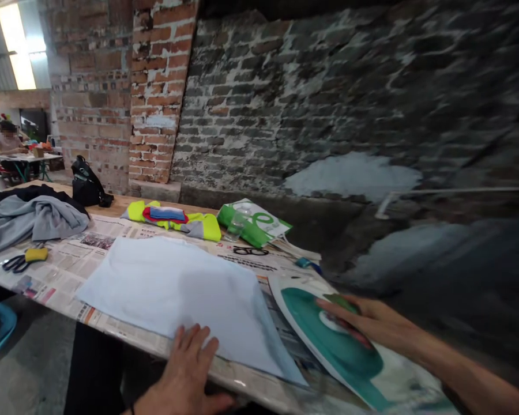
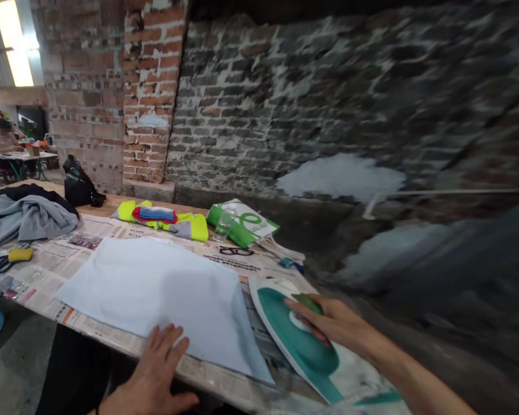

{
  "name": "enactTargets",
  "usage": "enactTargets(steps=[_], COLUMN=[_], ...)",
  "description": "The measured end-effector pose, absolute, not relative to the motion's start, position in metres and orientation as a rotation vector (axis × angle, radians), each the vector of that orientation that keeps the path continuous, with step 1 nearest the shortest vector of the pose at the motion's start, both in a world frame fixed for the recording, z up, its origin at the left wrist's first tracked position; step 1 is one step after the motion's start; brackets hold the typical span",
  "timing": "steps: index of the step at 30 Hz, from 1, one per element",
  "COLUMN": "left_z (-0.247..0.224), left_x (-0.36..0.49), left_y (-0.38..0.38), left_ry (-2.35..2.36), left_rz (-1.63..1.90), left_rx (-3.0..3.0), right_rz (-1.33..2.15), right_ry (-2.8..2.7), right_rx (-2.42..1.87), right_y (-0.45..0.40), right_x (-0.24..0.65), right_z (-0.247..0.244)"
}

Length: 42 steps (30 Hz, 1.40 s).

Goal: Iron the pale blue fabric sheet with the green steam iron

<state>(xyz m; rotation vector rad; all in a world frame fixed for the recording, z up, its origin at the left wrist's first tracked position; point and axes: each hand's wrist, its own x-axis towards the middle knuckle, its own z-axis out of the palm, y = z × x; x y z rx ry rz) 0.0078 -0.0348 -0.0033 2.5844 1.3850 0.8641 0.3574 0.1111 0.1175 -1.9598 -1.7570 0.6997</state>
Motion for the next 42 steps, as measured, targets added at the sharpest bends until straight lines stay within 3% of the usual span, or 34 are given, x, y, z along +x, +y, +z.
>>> enactTargets(steps=[7,15,18,30,42], left_z=[-0.008,-0.025,-0.025,-0.033,-0.025], left_x=[-0.031,-0.034,-0.035,-0.031,-0.037], left_y=[-0.034,-0.034,-0.03,-0.028,-0.024], left_ry=[1.733,1.815,1.85,1.857,1.842], left_rz=[0.932,0.807,0.739,0.769,0.875], left_rx=[2.583,2.802,2.81,2.772,2.882], right_rz=[0.912,0.531,0.59,0.445,0.45], right_ry=[-2.018,-2.433,-2.425,-2.044,-1.698], right_rx=[-1.726,-1.609,-1.708,-2.273,-2.384], right_y=[0.08,0.114,0.132,0.182,0.174], right_x=[0.272,0.136,0.117,0.204,0.278], right_z=[0.175,0.158,0.15,0.138,0.129])
